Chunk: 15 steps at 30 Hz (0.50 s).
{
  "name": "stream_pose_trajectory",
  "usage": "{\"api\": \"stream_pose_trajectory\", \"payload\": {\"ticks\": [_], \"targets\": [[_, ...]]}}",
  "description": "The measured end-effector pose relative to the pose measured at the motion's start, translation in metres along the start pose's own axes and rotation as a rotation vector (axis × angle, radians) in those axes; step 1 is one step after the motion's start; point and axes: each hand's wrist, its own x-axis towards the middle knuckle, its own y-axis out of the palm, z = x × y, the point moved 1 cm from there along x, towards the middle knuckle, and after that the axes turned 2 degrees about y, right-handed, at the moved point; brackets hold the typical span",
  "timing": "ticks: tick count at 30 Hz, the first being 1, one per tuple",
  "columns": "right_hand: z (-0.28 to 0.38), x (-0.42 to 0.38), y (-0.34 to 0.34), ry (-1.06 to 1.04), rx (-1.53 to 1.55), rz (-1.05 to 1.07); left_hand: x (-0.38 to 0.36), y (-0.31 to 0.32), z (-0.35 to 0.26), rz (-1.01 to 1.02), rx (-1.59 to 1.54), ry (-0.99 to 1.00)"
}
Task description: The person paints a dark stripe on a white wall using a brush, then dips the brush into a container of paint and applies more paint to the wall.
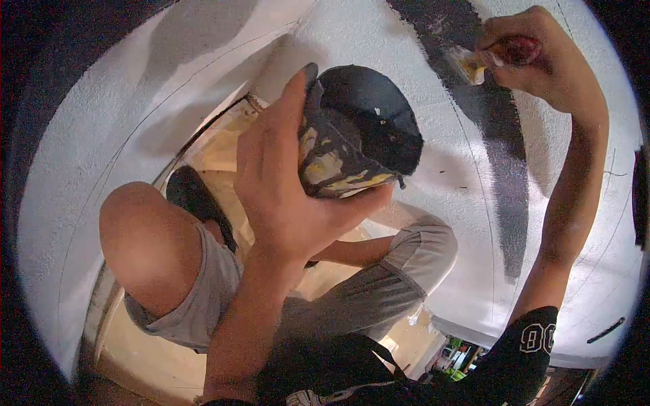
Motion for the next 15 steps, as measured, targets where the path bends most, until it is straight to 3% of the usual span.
{"api": "stream_pose_trajectory", "payload": {"ticks": [4, 6, 13, 15], "targets": [[-0.007, 0.005, 0.007, -0.032, -0.022, -0.049, 0.000, 0.001, 0.000, 0.000, 0.007, -0.001], [-0.005, 0.008, 0.019, -0.067, -0.082, -0.390, 0.000, 0.001, 0.000, 0.002, 0.005, -0.007], [-0.016, 0.008, 0.012, -0.073, 0.034, -0.284, 0.000, 0.002, -0.001, 0.011, 0.032, -0.012], [-0.003, 0.001, 0.013, -0.064, -0.082, -0.311, -0.001, 0.004, 0.002, -0.009, -0.012, -0.004]]}}
